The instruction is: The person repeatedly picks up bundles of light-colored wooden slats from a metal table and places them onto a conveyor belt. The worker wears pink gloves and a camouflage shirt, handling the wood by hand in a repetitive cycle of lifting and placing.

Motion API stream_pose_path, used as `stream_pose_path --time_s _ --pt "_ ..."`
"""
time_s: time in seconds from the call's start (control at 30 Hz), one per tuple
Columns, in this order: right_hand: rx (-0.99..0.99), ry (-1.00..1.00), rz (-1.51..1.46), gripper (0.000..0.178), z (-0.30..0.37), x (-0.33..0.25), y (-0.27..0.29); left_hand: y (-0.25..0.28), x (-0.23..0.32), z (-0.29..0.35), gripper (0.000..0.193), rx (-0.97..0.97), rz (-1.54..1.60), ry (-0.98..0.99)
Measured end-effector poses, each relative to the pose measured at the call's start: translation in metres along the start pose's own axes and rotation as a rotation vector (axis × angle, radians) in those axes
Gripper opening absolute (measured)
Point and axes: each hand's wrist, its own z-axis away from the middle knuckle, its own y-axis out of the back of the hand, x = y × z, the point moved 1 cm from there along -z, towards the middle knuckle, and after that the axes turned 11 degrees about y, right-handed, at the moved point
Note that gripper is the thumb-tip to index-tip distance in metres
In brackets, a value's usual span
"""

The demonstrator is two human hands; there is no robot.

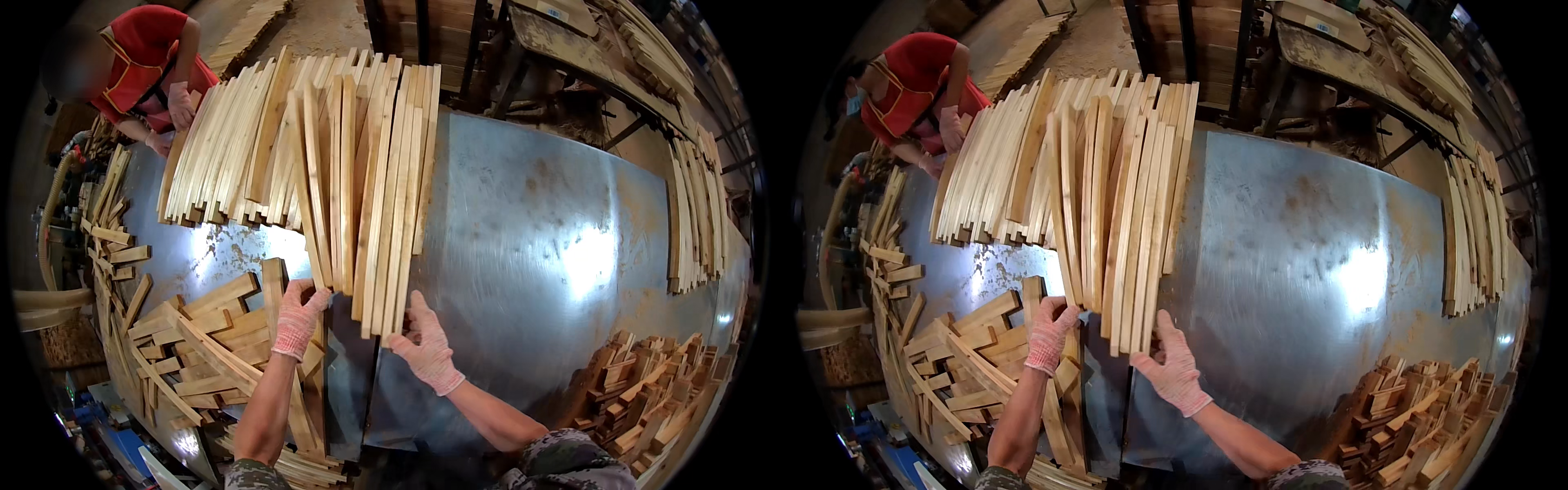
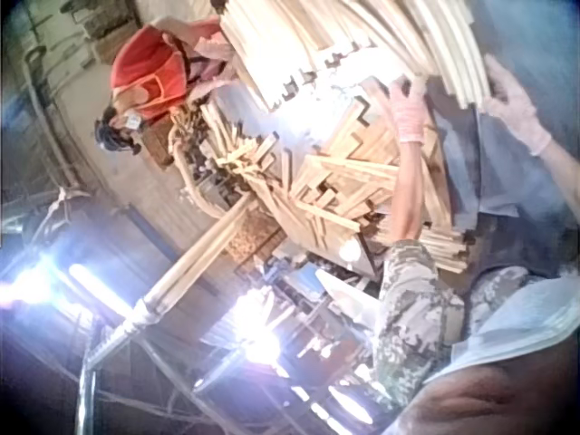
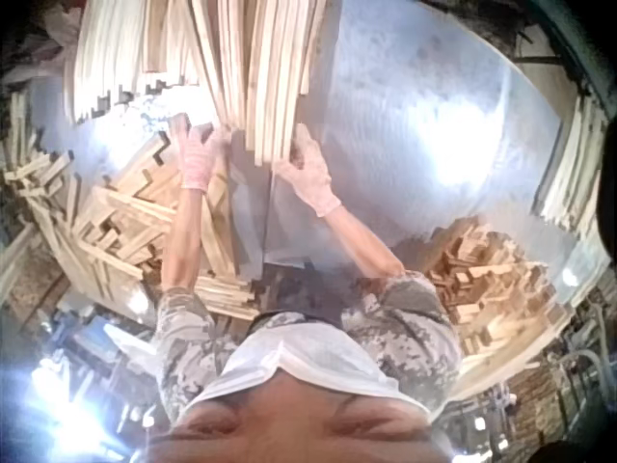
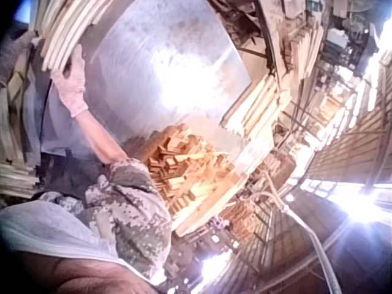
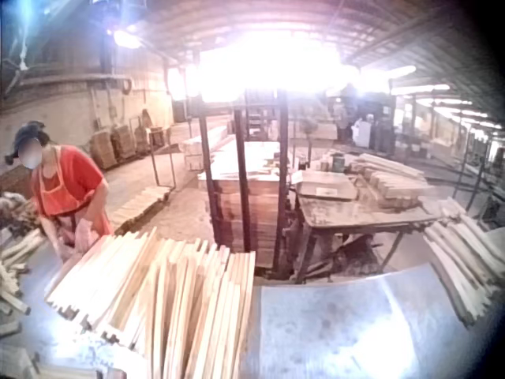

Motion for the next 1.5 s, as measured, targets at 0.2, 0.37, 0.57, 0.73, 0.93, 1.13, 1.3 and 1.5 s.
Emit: stream_pose_path --time_s 0.2,0.37,0.57,0.73,0.93,1.13,1.3,1.5 --pt "-0.042 -0.074 0.364 0.093 -0.059 0.010 0.010 -0.025 0.022 -0.026 0.081 -0.061 0.196 -0.020" --pt "0.123 -0.023 0.192 0.094 -0.070 0.030 -0.005 -0.046 0.041 -0.019 0.104 -0.228 0.350 0.055" --pt "-0.074 -0.083 0.346 0.105 0.032 0.006 0.023 -0.061 -0.024 0.083 0.115 -0.262 0.349 -0.020" --pt "-0.018 -0.280 -0.121 0.092 0.034 -0.017 0.023 -0.067 -0.057 0.137 0.094 -0.486 0.581 0.183" --pt "-0.040 -0.338 -0.029 0.077 0.056 -0.054 0.031 -0.086 -0.047 0.186 0.096 -0.353 0.634 0.171" --pt "-0.157 -0.164 0.043 0.078 0.119 -0.067 -0.006 -0.030 -0.075 0.279 0.113 -0.201 0.662 0.041" --pt "-0.418 -0.194 -0.024 0.087 0.182 -0.090 -0.112 0.044 -0.136 0.382 0.114 0.074 0.845 -0.011" --pt "-0.843 -0.256 0.033 0.103 0.292 -0.051 -0.247 0.113 -0.272 0.506 0.109 0.445 0.977 0.017"
